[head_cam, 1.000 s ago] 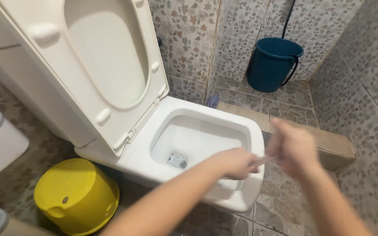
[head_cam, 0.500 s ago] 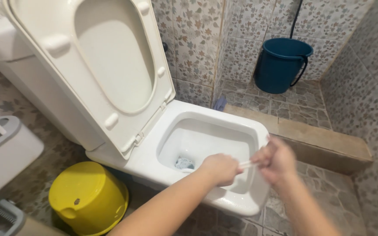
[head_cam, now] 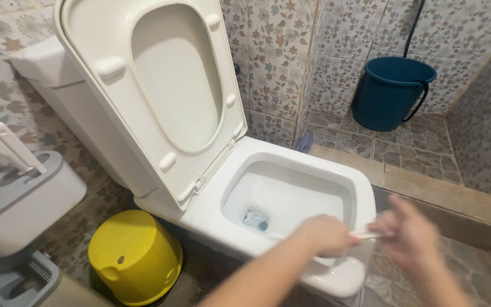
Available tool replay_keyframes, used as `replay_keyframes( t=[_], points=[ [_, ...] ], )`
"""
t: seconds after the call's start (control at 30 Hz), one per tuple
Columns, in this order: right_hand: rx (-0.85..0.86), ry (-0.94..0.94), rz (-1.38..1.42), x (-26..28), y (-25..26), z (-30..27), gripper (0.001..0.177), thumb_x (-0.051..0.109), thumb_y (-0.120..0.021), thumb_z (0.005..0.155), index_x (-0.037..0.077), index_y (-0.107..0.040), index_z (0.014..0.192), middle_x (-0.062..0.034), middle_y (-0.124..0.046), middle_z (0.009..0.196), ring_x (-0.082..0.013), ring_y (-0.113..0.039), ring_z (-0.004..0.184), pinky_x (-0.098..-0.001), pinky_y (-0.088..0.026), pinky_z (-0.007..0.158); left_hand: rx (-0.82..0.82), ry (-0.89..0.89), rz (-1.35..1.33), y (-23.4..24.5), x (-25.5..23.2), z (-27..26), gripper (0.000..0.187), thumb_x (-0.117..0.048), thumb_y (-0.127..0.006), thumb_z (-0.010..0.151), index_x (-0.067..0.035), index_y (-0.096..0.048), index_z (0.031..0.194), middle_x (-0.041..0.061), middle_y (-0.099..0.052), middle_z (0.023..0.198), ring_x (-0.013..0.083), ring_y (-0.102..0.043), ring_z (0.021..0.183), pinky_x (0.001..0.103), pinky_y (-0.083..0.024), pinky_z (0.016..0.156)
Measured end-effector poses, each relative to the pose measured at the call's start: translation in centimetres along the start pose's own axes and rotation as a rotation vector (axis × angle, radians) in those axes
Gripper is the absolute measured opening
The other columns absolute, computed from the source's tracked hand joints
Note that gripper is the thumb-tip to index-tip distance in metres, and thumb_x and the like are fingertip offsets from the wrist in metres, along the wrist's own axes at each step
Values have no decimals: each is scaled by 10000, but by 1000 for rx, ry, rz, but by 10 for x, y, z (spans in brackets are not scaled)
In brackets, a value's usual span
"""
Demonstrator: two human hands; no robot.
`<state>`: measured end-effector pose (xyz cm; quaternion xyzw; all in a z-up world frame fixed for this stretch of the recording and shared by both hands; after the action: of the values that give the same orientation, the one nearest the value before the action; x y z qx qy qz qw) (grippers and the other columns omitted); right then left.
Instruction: The person cleans the inside of a toilet bowl by scrubbing it with a brush.
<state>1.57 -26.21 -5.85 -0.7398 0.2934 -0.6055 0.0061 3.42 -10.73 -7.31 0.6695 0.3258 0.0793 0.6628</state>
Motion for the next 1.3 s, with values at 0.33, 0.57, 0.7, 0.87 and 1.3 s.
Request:
replay_keyframes(
  t=[0.33,0.57,0.7,0.87,1.3],
  points=[
    [263,87,35,32,-71,-6,431,289,-588,1116,148,-374,770,40,-310,569,-132,-348,504,-420,-473,678,55,85,-223,56,41,-30,676,-622,-397,975,-64,-775,946,151,-783,857,338,-754,826,471,-585,804],
    [224,37,116,-35,-108,-22,373,270,-595,1034,119,-485,711,3,-381,555,-175,-417,518,-457,-543,792,198,158,-107,50,78,-72,667,-623,-395,976,-76,-774,925,112,-784,816,280,-750,795,432,-571,809],
    [288,-135,-172,4,-67,-22,327,322,-612,998,47,-571,825,-59,-637,743,-223,-660,808,-407,-547,875,94,61,-189,41,47,-34,647,-616,-394,965,-107,-793,961,105,-771,806,302,-740,832,456,-554,840],
    [455,-333,-1184,91,-24,-51,351,200,-699,928,88,-737,1258,-72,-834,987,-180,-739,826,-406,-594,741,140,-110,-230,3,-26,14,638,-654,-450,913,-130,-787,1049,121,-804,863,312,-762,873,460,-560,832],
    [783,-87,-1730,-24,-134,-60,420,396,-615,933,182,-710,1281,-115,-817,1004,-239,-771,857,-384,-609,836,194,83,-55,29,55,-74,694,-690,-382,962,-125,-779,1021,144,-758,908,350,-721,926,484,-543,876]
  ],
)
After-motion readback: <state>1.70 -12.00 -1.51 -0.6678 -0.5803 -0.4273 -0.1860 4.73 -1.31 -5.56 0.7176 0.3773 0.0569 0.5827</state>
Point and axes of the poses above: each hand's wrist, its own z-axis towards the middle knuckle, its own y-axis out of the back of the hand, x = y × z, the point moved 7 cm from there along z, towards the middle knuckle
